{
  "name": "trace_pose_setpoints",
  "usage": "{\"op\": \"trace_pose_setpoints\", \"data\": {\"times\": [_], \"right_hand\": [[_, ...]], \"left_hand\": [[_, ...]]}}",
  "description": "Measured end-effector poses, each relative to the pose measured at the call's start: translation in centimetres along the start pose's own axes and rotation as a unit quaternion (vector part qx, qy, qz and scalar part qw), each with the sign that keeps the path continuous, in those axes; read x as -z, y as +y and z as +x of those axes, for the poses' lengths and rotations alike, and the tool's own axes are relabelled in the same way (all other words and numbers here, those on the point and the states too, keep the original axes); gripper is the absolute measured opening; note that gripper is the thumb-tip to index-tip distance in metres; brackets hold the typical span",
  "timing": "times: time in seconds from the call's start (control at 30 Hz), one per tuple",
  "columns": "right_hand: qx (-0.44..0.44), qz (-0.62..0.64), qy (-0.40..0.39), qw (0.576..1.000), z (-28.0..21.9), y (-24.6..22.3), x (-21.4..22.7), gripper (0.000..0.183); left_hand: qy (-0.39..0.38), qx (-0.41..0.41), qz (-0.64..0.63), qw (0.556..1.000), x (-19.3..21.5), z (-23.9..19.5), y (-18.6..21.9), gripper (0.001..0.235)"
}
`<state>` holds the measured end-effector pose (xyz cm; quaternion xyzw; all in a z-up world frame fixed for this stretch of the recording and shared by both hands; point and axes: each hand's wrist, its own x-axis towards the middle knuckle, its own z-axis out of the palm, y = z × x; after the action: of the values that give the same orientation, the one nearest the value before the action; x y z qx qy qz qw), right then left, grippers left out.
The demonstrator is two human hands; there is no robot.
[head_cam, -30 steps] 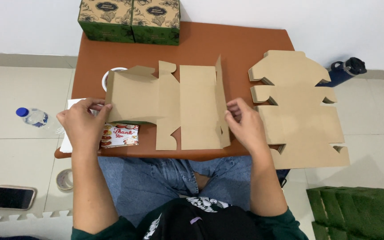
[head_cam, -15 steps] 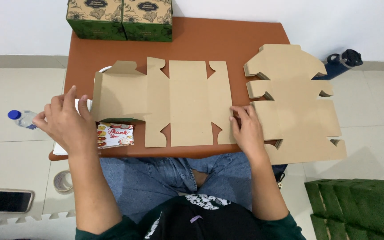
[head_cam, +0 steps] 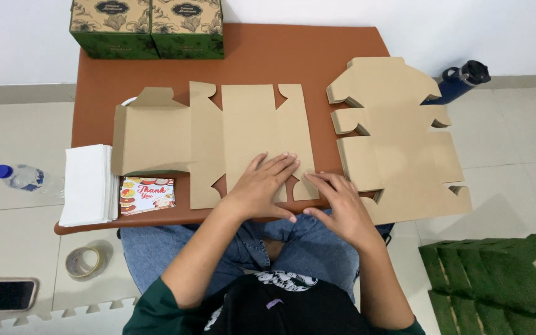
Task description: Folding pre-cut cardboard sheets into small boxes and applying 'Thank You' stickers.
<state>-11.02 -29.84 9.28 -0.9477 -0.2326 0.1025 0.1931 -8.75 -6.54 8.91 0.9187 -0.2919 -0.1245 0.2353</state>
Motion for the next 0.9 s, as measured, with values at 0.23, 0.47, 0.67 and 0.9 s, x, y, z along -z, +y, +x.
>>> {"op": "trace_pose_setpoints", "data": {"times": [0.23,0.47,0.67,0.9], "right_hand": [[0.016,0.010,0.043,0.999,0.6,-0.7,0.0,0.055],[-0.060,0.163,0.090,0.981,0.8,-1.9,-0.3,0.063],[-0.028,0.234,0.202,0.951,1.9,-0.9,-1.6,0.041],[-0.008,0.095,0.331,0.939,6.7,0.3,-2.2,0.024]], "left_hand": [[0.037,-0.004,-0.013,0.999,0.2,0.3,-0.3,0.100],[0.052,-0.005,-0.033,0.998,-0.6,0.4,-0.8,0.104],[0.066,-0.001,-0.072,0.995,0.0,0.4,-0.7,0.099],[0.140,0.005,-0.186,0.973,-0.8,1.0,-2.2,0.090]]}}
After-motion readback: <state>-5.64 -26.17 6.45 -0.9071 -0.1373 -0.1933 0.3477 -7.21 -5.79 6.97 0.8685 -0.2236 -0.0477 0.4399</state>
